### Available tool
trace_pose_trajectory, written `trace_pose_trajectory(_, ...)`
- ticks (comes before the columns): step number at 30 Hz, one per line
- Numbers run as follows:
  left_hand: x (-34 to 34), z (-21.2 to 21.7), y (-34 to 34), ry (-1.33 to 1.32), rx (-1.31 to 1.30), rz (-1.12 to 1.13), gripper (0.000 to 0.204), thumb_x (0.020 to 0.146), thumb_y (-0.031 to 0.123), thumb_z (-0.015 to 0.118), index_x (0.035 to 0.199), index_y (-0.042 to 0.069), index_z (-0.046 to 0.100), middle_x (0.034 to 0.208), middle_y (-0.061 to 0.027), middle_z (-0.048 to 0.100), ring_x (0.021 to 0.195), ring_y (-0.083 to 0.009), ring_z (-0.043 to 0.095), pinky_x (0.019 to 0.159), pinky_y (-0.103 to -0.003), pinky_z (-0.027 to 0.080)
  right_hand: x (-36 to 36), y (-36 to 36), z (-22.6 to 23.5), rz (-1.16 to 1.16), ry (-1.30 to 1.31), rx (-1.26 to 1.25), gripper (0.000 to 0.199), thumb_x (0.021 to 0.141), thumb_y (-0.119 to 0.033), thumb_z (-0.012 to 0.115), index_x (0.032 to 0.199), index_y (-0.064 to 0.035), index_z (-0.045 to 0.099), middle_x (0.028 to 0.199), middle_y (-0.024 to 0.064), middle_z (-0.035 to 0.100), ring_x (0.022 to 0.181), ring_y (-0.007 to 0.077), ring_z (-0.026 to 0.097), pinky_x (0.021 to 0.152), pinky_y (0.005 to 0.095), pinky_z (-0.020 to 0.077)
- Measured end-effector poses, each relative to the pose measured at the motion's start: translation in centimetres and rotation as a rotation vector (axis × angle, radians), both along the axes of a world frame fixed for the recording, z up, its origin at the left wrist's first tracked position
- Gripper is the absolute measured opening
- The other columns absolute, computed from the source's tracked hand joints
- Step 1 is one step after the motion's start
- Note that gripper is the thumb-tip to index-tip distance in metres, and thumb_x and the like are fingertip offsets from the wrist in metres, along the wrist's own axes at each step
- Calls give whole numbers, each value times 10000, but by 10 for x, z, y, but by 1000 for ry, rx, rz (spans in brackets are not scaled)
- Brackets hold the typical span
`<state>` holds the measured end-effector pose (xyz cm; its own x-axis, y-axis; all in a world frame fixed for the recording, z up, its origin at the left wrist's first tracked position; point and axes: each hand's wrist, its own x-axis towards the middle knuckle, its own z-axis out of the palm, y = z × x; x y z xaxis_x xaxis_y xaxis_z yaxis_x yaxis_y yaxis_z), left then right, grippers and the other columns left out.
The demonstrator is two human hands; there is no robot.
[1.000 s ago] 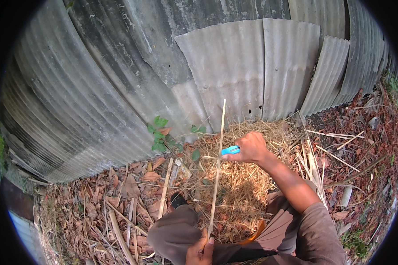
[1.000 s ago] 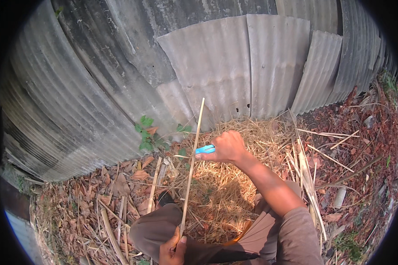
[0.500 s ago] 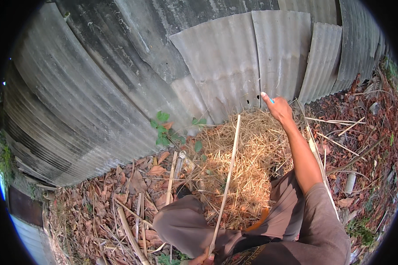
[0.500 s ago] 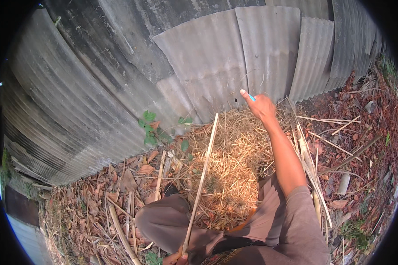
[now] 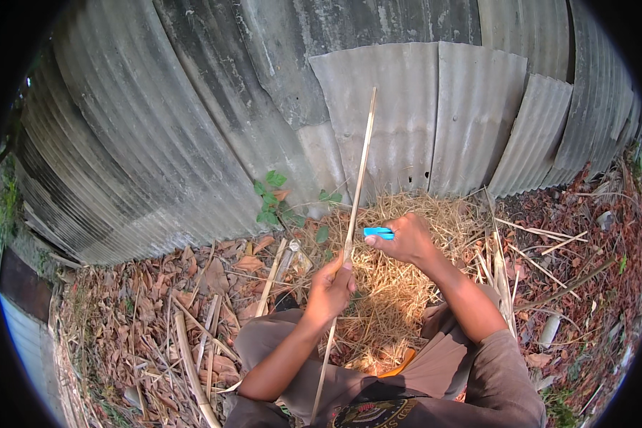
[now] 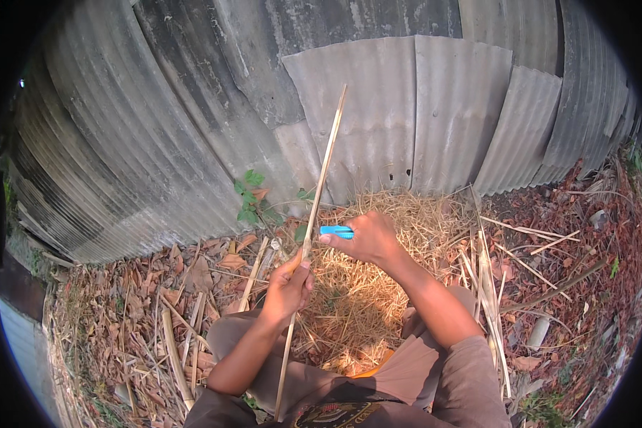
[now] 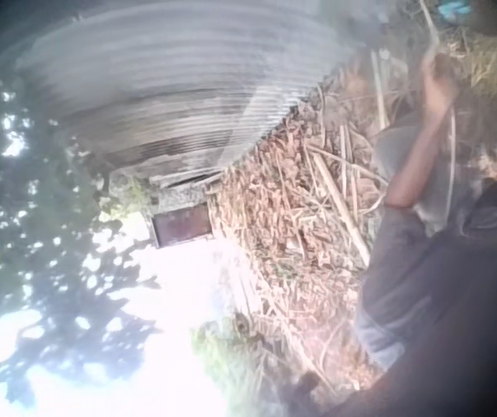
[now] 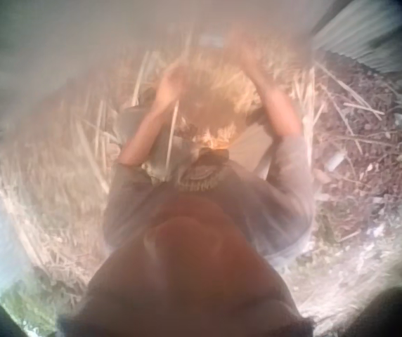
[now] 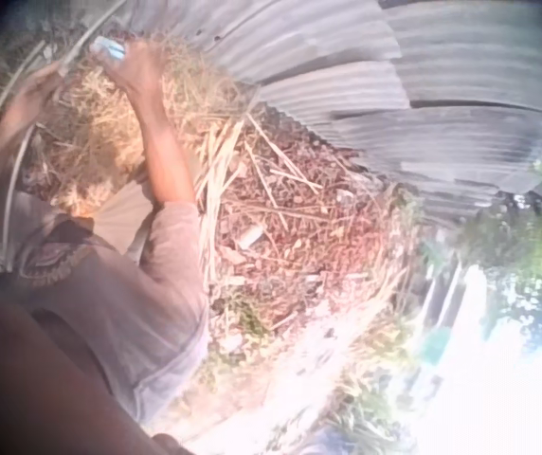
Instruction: The person sits on the ground and uses a machete to split a long bamboo pole into thin strips. They then use a small blue knife to further shave and refine the strips.
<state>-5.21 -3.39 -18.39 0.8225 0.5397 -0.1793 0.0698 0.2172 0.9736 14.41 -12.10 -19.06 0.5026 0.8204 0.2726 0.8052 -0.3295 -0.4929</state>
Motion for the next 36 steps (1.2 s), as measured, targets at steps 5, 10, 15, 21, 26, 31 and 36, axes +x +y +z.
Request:
trace_pose_trajectory(5,26,3,-4,12,50,-40,204,1001,218,441,903,71,542,609,30,467,458,-33,390,400,-197,319,13,3,-9,-24,-18,-10,754,703,-815,477,535,-96,629,453,113,536,473,319,583,493,426,458)
trace_pose_trajectory(10,26,-5,2,-10,110,-31,208,999,190,439,883,48,537,607,38,434,530,-38,392,482,-210,331,8,4,-15,-4,-113,-2,753,703,-818,467,538,-102,632,464,114,543,494,312,598,507,434,463)
trace_pose_trajectory(15,18,-13,6,33,211,-74,190,996,190,446,979,36,557,609,44,417,526,-32,377,467,-205,316,12,8,-29,46,-229,3,762,679,-828,482,545,-93,633,481,123,555,517,308,615,524,420,482)
trace_pose_trajectory(21,1,-19,7,32,222,-66,266,993,173,447,1175,1,536,611,46,412,551,-37,379,495,-216,327,13,22,-39,6,-290,88,754,616,-838,541,529,-95,628,435,107,522,444,304,586,513,406,487)
trace_pose_trajectory(26,-10,-21,0,125,183,-87,353,989,163,454,1309,17,471,617,50,421,551,-37,387,490,-211,333,23,27,-41,-21,-192,112,742,629,-811,567,502,-81,608,428,103,520,450,295,587,485,412,474)
trace_pose_trajectory(31,-32,-15,-20,41,157,-74,342,990,130,445,1313,20,469,636,42,419,571,-30,390,499,-201,343,48,27,-39,-114,-148,47,759,666,-815,518,520,-78,622,439,126,520,460,320,576,485,419,457)
trace_pose_trajectory(36,-53,-8,-33,122,93,-103,240,994,129,433,1177,3,524,633,35,430,556,-31,384,498,-199,340,70,26,-38,-214,-192,12,787,689,-813,494,553,-49,626,476,138,543,506,328,587,526,457,457)
